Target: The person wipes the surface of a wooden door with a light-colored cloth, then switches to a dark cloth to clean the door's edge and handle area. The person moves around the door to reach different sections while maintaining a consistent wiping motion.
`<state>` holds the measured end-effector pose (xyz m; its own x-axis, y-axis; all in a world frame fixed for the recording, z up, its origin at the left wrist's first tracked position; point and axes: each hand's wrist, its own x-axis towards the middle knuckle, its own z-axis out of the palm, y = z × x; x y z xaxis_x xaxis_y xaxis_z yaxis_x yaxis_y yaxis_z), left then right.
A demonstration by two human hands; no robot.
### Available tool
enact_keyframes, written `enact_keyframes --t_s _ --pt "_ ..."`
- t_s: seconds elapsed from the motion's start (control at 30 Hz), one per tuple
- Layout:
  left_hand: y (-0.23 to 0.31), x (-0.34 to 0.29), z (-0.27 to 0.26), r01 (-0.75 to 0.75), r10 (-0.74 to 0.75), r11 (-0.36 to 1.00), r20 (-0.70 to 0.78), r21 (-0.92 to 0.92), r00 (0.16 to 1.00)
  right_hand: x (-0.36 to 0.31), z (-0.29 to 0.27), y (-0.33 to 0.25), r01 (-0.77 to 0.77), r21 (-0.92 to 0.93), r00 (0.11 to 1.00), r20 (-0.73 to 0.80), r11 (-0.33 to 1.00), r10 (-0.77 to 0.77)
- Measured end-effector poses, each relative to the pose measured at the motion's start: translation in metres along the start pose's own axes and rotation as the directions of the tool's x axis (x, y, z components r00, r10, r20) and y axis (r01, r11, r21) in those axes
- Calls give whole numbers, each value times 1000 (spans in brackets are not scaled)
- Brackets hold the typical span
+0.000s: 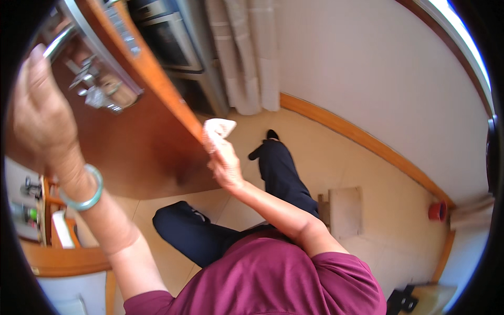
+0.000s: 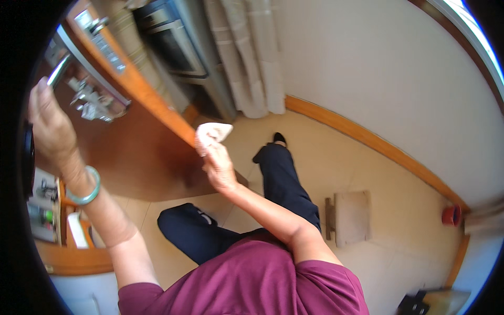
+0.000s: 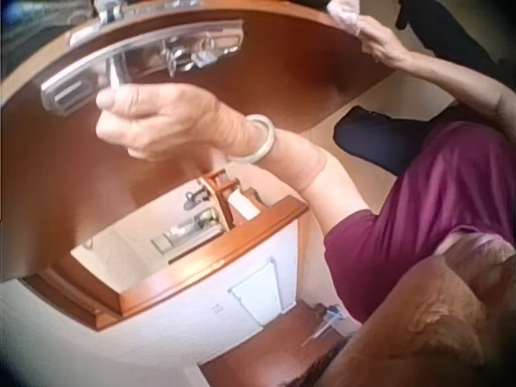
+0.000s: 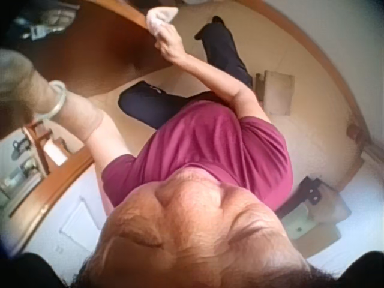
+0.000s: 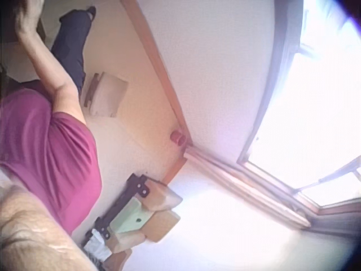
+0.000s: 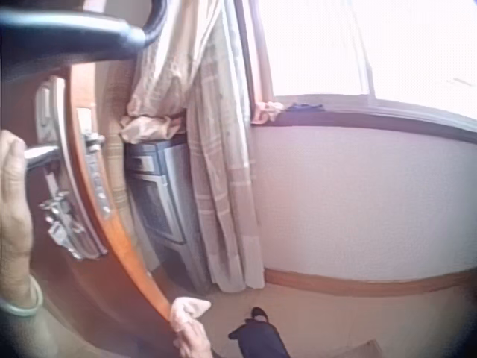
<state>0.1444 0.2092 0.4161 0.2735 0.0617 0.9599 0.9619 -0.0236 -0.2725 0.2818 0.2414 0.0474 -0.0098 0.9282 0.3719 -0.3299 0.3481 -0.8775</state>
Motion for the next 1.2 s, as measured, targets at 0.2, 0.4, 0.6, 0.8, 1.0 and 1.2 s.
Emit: enact_keyframes --t_s 0.2,0.4,0.6,0.8,1.0,1.2 --pt "21 10 -5 96 -102 990 -55 -105 993 4 -30 -27 -453 264 883 1 851 469" --pt "22 7 -4 37 -47 995 -112 -88 993 14 -62 -38 -335 422 908 -93 843 408" --pt "19 9 -7 5 -17 994 -113 -106 993 31 -65 -47 -323 385 939 16 865 344" --pt "17 0 -32 88 -106 984 -112 -152 988 62 -62 7 -304 292 941 -58 907 334" --pt "28 3 -27 267 -272 957 -34 -116 962 119 -67 93 -478 167 878 132 863 461" --pt "35 1 -16 360 -361 925 9 -119 932 120 -62 155 -749 189 662 265 635 701"
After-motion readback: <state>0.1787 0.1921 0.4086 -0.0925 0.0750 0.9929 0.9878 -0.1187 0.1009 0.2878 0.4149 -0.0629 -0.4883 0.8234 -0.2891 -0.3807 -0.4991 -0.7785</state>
